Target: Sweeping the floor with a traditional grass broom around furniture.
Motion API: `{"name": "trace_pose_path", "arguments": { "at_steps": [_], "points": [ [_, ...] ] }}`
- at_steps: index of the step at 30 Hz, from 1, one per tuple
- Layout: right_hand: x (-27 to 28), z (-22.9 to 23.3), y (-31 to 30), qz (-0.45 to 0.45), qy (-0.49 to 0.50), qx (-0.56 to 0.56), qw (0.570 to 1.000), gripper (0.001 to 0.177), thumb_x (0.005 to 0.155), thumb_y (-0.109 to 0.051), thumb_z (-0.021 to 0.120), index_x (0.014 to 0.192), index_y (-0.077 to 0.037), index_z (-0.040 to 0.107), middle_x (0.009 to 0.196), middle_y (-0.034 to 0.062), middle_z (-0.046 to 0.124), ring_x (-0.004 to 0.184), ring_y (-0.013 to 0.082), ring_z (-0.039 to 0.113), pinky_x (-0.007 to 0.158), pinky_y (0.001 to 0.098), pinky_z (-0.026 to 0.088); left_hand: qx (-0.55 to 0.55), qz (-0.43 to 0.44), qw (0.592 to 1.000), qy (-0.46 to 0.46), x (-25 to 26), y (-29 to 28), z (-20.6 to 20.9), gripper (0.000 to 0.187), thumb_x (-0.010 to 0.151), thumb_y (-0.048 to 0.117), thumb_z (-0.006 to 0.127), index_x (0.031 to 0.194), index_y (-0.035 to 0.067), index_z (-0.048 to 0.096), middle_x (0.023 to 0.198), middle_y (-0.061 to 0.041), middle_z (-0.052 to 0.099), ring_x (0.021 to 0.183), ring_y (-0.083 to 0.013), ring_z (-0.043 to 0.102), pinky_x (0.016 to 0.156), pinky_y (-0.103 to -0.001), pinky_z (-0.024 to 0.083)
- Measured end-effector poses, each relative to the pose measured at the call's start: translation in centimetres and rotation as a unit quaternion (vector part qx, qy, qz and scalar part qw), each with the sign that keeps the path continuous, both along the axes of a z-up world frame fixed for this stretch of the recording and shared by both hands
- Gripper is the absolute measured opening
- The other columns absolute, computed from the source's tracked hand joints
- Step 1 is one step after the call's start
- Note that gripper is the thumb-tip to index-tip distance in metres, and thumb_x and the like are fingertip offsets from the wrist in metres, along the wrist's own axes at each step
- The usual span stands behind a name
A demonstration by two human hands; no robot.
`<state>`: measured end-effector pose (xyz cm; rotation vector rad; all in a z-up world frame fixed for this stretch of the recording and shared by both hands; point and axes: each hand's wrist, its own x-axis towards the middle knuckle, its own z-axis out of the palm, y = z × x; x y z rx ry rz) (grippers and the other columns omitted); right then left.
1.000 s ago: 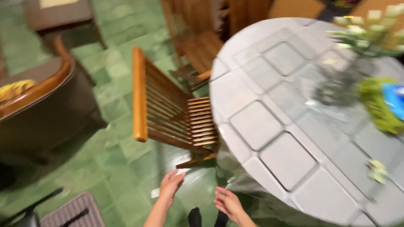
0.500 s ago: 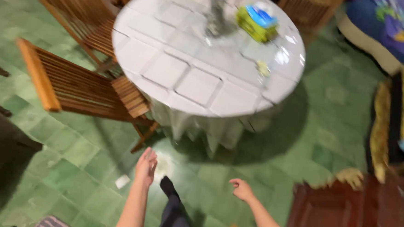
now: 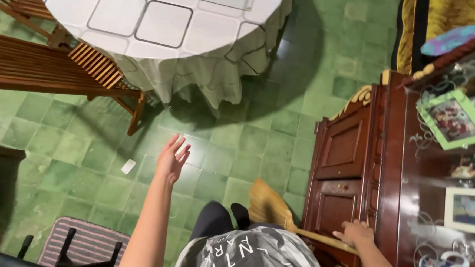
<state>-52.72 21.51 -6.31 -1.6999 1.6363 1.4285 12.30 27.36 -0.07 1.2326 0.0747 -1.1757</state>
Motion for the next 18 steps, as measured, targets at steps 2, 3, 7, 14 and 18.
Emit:
{"name": "trace_pose_path", "arguments": {
  "at_steps": [2, 3, 7, 14, 18],
  "points": [
    [0.9, 1.5, 3.0, 0.026, -0.018, 0.005, 0.999, 0.076, 0.095, -0.077, 0.053, 0.155, -0.032, 0.044, 0.156, 0.0035, 0.044, 0.149, 0.0238, 0.038, 0.120, 0.0457, 0.041, 0.017, -0.029, 0.999, 0.003, -1.4, 0.7, 0.8, 0.055, 0.099, 0.016, 0.060, 0.152, 0.012, 0.048, 0.145, -0.007, 0.060, 0.117, -0.0250, 0.064, 0.104, -0.040, 0.049],
    [0.3, 1.3, 4.7, 0.023, -0.017, 0.009, 1.000, 0.076, 0.095, -0.077, 0.053, 0.155, -0.032, 0.044, 0.156, 0.0035, 0.044, 0.149, 0.0238, 0.038, 0.120, 0.0457, 0.041, 0.021, -0.032, 0.999, 0.004, -1.7, 1.3, 0.1, 0.055, 0.099, 0.016, 0.060, 0.152, 0.012, 0.048, 0.145, -0.007, 0.060, 0.117, -0.0250, 0.064, 0.104, -0.040, 0.049],
    [-5.1, -4.4, 10.7, 0.204, 0.045, -0.013, 0.978, 0.058, 0.101, -0.050, 0.056, 0.153, -0.029, 0.044, 0.150, -0.0035, 0.045, 0.143, 0.0192, 0.041, 0.114, 0.0484, 0.039, 0.000, -0.047, 0.999, 0.013, -1.8, 5.3, -2.6, 0.055, 0.097, 0.016, 0.061, 0.151, 0.011, 0.048, 0.138, -0.006, 0.065, 0.115, -0.0257, 0.067, 0.101, -0.038, 0.052],
    [-7.5, -5.4, 11.7, 0.232, 0.071, -0.121, 0.963, 0.037, 0.105, -0.026, 0.051, 0.140, -0.035, 0.053, 0.129, -0.0021, 0.062, 0.126, 0.0191, 0.059, 0.093, 0.0438, 0.051, 0.062, -0.057, 0.996, 0.032, -2.3, 16.1, -8.0, 0.056, 0.097, 0.015, 0.064, 0.151, 0.011, 0.049, 0.132, -0.005, 0.069, 0.110, -0.0243, 0.068, 0.096, -0.035, 0.052],
    [-5.3, -6.0, 12.2, 0.188, 0.080, -0.059, 0.977, 0.044, 0.103, -0.026, 0.055, 0.146, -0.029, 0.051, 0.121, 0.0022, 0.070, 0.113, 0.0228, 0.067, 0.080, 0.0356, 0.055, 0.090, -0.046, 0.994, 0.029, -3.3, 21.2, -8.7, 0.056, 0.097, 0.017, 0.064, 0.151, 0.011, 0.050, 0.133, -0.006, 0.068, 0.108, -0.0239, 0.068, 0.094, -0.037, 0.051]
  ]
}}
